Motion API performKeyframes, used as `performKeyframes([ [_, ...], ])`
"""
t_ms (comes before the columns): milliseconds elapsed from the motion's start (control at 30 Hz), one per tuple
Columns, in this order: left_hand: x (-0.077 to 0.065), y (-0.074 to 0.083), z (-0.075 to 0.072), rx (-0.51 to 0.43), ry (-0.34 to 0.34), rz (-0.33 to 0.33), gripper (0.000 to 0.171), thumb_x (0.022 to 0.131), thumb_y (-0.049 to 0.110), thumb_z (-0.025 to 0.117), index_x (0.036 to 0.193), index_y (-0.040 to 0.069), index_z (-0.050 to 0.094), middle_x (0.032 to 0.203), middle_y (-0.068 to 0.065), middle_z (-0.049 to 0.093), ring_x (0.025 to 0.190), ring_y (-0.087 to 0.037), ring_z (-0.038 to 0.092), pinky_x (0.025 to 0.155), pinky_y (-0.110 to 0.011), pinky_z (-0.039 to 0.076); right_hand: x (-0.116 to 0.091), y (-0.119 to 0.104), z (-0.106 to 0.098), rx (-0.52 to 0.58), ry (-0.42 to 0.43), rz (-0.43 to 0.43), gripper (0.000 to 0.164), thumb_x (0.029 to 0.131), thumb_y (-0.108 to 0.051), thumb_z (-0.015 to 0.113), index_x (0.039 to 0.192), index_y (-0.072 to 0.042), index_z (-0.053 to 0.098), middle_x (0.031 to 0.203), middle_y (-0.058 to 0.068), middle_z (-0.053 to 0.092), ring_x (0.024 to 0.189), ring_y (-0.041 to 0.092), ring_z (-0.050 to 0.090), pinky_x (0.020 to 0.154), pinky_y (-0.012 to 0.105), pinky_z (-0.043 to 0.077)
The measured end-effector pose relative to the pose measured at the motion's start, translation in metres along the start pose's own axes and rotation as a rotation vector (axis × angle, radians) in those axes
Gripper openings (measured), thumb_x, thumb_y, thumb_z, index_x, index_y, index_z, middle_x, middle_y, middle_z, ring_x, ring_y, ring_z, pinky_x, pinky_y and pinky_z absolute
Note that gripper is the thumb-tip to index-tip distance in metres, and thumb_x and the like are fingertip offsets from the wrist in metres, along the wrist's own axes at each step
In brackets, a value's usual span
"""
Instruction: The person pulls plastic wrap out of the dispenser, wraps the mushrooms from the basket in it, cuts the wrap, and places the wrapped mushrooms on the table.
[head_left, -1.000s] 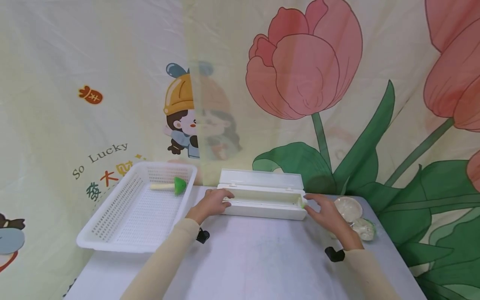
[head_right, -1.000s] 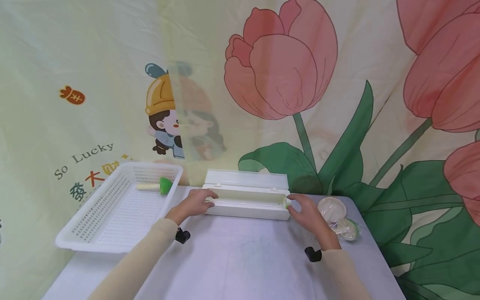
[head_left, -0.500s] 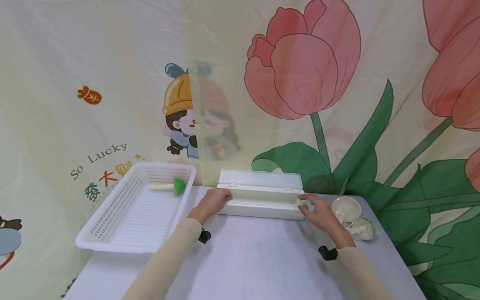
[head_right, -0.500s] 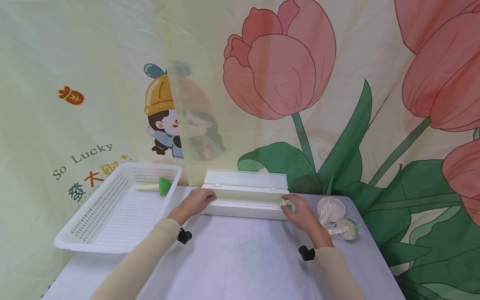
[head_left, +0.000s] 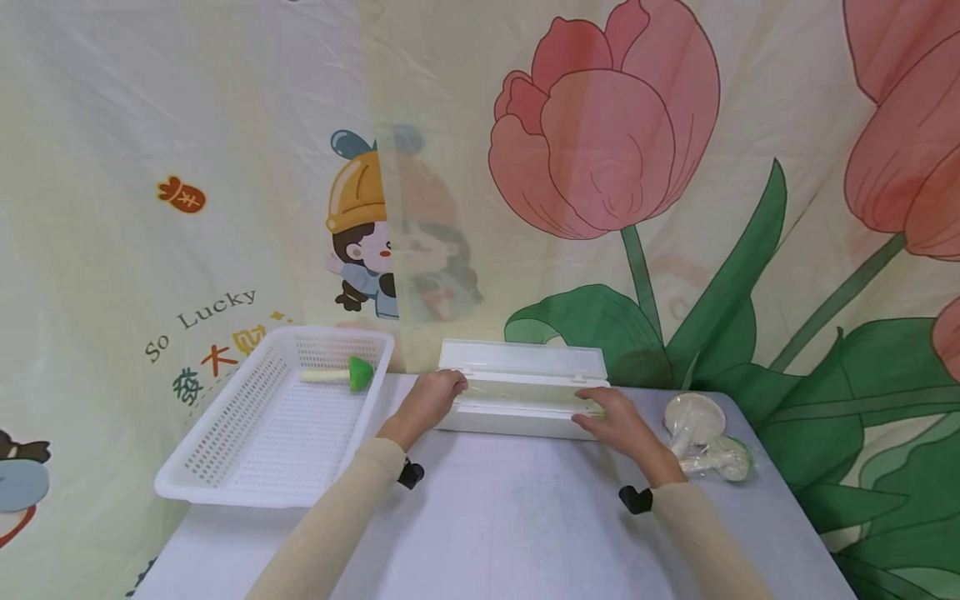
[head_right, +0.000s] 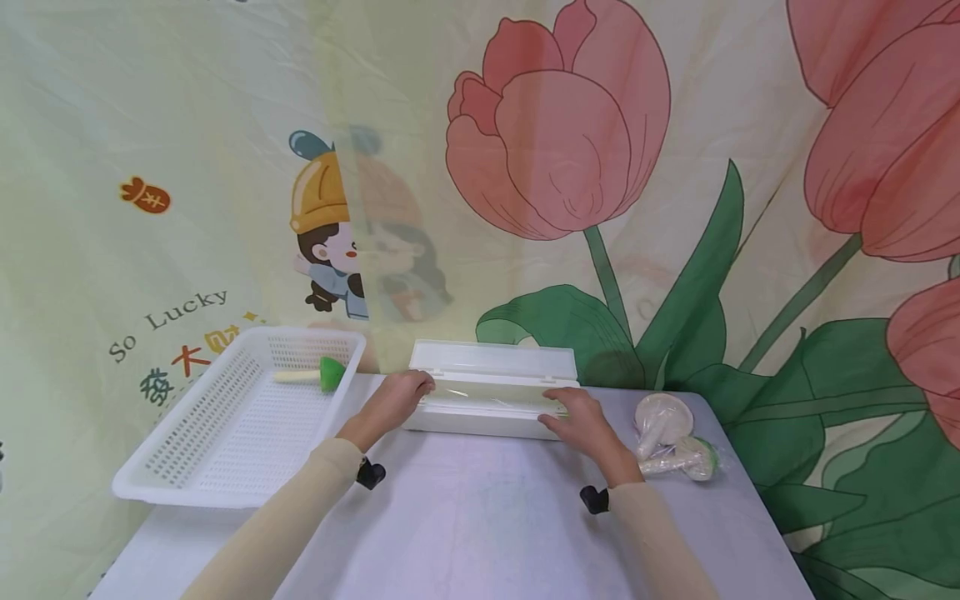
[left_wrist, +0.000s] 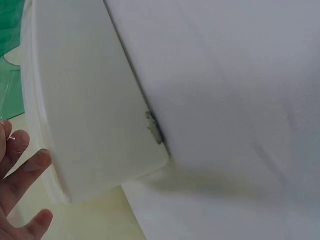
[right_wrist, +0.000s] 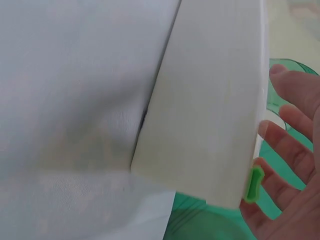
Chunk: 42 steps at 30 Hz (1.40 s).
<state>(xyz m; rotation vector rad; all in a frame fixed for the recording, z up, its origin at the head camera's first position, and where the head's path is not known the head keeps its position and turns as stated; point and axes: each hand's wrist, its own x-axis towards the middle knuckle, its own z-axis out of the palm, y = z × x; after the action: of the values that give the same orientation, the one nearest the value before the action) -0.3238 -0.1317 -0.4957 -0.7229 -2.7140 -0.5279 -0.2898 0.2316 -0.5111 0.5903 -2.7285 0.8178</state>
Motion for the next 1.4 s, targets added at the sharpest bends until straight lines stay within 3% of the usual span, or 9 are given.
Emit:
performKeyframes([
  [333, -0.006, 0.002, -0.006, -0.058, 0.009, 0.011, 0.011, 0.101, 0.013, 0.066, 0.102, 0.007, 0.074, 0.097, -0.006, 0.076, 0.095, -0.023, 0.073, 0.086, -0.038, 0.059, 0.018, -0.011, 0.009, -0.103, -0.028, 0.014, 0.036, 0.094, -0.021, 0.075, 0.126, -0.004, 0.071, 0.128, 0.016, 0.071, 0.123, 0.042, 0.062, 0.097, 0.068, 0.045],
  [567, -0.008, 0.004, -0.003, -0.079, 0.039, 0.039, 0.008, 0.1, 0.012, 0.065, 0.1, 0.007, 0.072, 0.096, -0.006, 0.075, 0.094, -0.023, 0.073, 0.086, -0.039, 0.059, 0.024, -0.017, 0.01, -0.055, -0.087, 0.033, 0.031, 0.096, -0.011, 0.07, 0.125, 0.0, 0.07, 0.128, 0.018, 0.07, 0.127, 0.042, 0.061, 0.106, 0.061, 0.046],
  [800, -0.006, 0.009, -0.01, -0.155, 0.061, 0.001, 0.007, 0.101, 0.006, 0.063, 0.101, 0.005, 0.07, 0.096, -0.007, 0.07, 0.091, -0.023, 0.069, 0.083, -0.038, 0.058, 0.021, -0.011, 0.013, 0.041, -0.113, 0.044, 0.032, 0.098, -0.01, 0.067, 0.127, 0.004, 0.067, 0.13, 0.021, 0.068, 0.128, 0.042, 0.06, 0.106, 0.055, 0.048],
  [967, 0.002, 0.018, -0.025, -0.196, 0.171, 0.012, 0.008, 0.1, 0.001, 0.062, 0.099, 0.005, 0.068, 0.092, -0.006, 0.068, 0.083, -0.019, 0.067, 0.079, -0.033, 0.058, 0.019, -0.01, 0.013, 0.048, -0.104, 0.041, 0.034, 0.098, -0.009, 0.068, 0.129, 0.005, 0.066, 0.131, 0.023, 0.067, 0.129, 0.043, 0.059, 0.107, 0.056, 0.048],
  [1100, 0.01, 0.029, -0.046, -0.247, 0.263, 0.089, 0.01, 0.101, 0.001, 0.061, 0.1, 0.005, 0.07, 0.092, -0.007, 0.069, 0.079, -0.018, 0.067, 0.076, -0.032, 0.059, 0.018, -0.01, 0.011, 0.026, -0.059, -0.013, 0.034, 0.095, 0.003, 0.062, 0.129, 0.007, 0.064, 0.129, 0.025, 0.066, 0.126, 0.044, 0.06, 0.105, 0.057, 0.049],
  [1233, 0.008, 0.038, -0.062, -0.266, 0.2, 0.146, 0.008, 0.1, 0.006, 0.064, 0.102, 0.007, 0.072, 0.093, -0.005, 0.069, 0.082, -0.017, 0.066, 0.077, -0.031, 0.058, 0.017, -0.013, 0.008, 0.033, -0.038, -0.024, 0.044, 0.09, 0.012, 0.05, 0.132, 0.006, 0.061, 0.13, 0.024, 0.066, 0.126, 0.042, 0.06, 0.103, 0.056, 0.05],
  [1400, -0.009, 0.038, -0.062, -0.329, 0.115, 0.168, 0.009, 0.099, 0.005, 0.064, 0.102, 0.007, 0.073, 0.094, -0.007, 0.071, 0.085, -0.017, 0.066, 0.078, -0.03, 0.058, 0.017, -0.029, 0.006, 0.088, -0.044, -0.031, 0.047, 0.091, 0.013, 0.045, 0.134, 0.002, 0.062, 0.132, 0.019, 0.067, 0.128, 0.038, 0.06, 0.104, 0.055, 0.05],
])
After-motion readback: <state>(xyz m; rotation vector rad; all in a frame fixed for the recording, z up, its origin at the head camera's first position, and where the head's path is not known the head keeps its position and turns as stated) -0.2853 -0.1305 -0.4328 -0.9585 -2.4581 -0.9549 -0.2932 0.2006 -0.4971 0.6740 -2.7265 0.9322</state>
